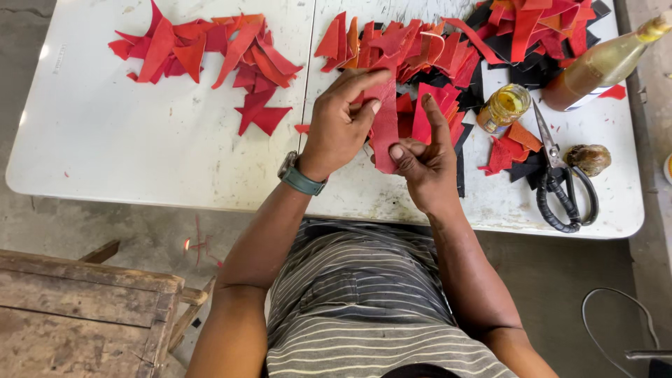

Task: The person repeatedly picks red paper pieces from a pile, applies glue from a small jar to the edges, and presses them together to form small folded units. The person places the finished units into a growing pile on the table. Scissors and a bottle are visible nearby but not used.

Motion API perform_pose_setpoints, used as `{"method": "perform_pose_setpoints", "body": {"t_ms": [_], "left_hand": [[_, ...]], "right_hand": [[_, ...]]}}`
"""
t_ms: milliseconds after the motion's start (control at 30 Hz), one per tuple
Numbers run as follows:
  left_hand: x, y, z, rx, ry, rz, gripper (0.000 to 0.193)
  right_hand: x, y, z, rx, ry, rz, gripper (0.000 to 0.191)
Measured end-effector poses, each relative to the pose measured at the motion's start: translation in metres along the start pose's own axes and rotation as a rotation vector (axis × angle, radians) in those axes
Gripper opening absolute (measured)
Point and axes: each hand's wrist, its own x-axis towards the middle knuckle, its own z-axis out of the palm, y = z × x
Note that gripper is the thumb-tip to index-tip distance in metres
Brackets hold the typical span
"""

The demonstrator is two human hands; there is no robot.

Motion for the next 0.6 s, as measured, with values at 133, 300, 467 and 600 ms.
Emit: {"method": "perform_pose_setpoints", "body": {"t_ms": [133, 300, 467, 600], "left_hand": [[0.005, -0.002, 0.006, -0.029, -0.068, -0.066, 0.051], [0.003, -0.013, -0.016, -0.055, -0.128, -0.035, 0.053], [-0.021, -0.031, -0.056, 0.05, 0.065, -0.133, 0.046], [-0.045, -0.047, -0.097, 0.245, 0.193, -0.184, 0.04]], "right_hand": [[0.006, -0.011, -0.008, -0.125, 0.011, -0.038, 0.087], [0.073, -0.042, -0.076, -0.524, -0.103, -0.36, 0.084], [0.18, -0.059, -0.165, -1.042, 0.217, -0.191, 0.016], [0.229, -0.058, -0.217, -1.514, 0.221, 0.113, 0.012]]}}
